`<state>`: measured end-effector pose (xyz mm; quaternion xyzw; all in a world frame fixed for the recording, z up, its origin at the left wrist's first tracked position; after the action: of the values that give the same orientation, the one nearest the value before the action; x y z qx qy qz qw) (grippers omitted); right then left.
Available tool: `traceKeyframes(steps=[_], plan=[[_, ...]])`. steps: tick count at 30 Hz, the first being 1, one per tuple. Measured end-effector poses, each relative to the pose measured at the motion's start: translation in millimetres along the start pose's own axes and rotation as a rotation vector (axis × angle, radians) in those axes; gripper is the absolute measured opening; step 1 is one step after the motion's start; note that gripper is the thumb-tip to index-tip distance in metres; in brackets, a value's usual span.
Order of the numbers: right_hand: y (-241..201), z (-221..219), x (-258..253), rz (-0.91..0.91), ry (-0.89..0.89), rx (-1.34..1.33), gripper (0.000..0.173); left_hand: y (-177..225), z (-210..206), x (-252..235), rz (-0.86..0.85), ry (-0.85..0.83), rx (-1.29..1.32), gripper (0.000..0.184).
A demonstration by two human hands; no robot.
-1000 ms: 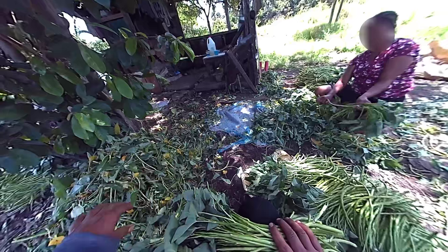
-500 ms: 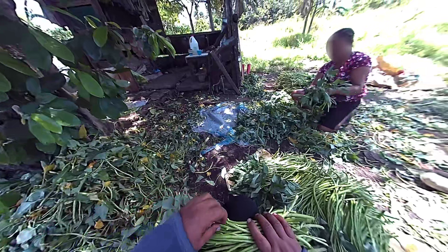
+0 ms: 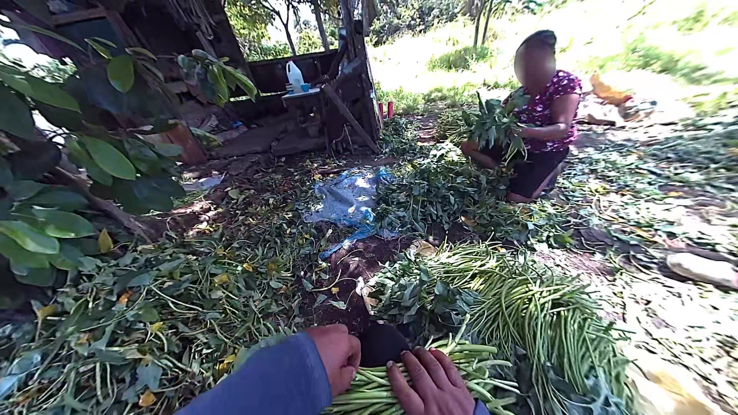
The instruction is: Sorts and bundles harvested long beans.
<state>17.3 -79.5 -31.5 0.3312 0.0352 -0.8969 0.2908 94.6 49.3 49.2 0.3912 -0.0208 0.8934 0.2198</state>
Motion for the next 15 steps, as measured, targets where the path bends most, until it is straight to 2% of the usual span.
traceKeyframes(steps=[5, 9, 12, 15], plan=[[-3, -1, 1, -0.014, 0.035, 0.015, 0.037, 4, -4, -2, 0.007, -0.178, 0.024, 0.033], [1, -3, 5, -0.021, 0.045, 0.017, 0.037, -5, -7, -2, 0.123, -0.213, 0.358, 0.028], [4, -4, 6, -0.024, 0.043, 0.009, 0.038, -12, -11, -8, 0.136, -0.226, 0.537, 0.035], [4, -3, 7, -0.026, 0.055, 0.012, 0.037, -16, -15, -15, 0.082, -0.235, 0.604, 0.020]])
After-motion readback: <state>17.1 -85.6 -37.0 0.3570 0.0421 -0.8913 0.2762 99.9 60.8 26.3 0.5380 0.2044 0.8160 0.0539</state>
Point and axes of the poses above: each hand's wrist, its own x-axis away from the middle knuckle, its own z-axis out of the back of the hand, y = z × x, the point moved 8 cm from there along -x, towards the middle knuckle, and after that the axes turned 4 degrees about z, right-handed, at the moved point
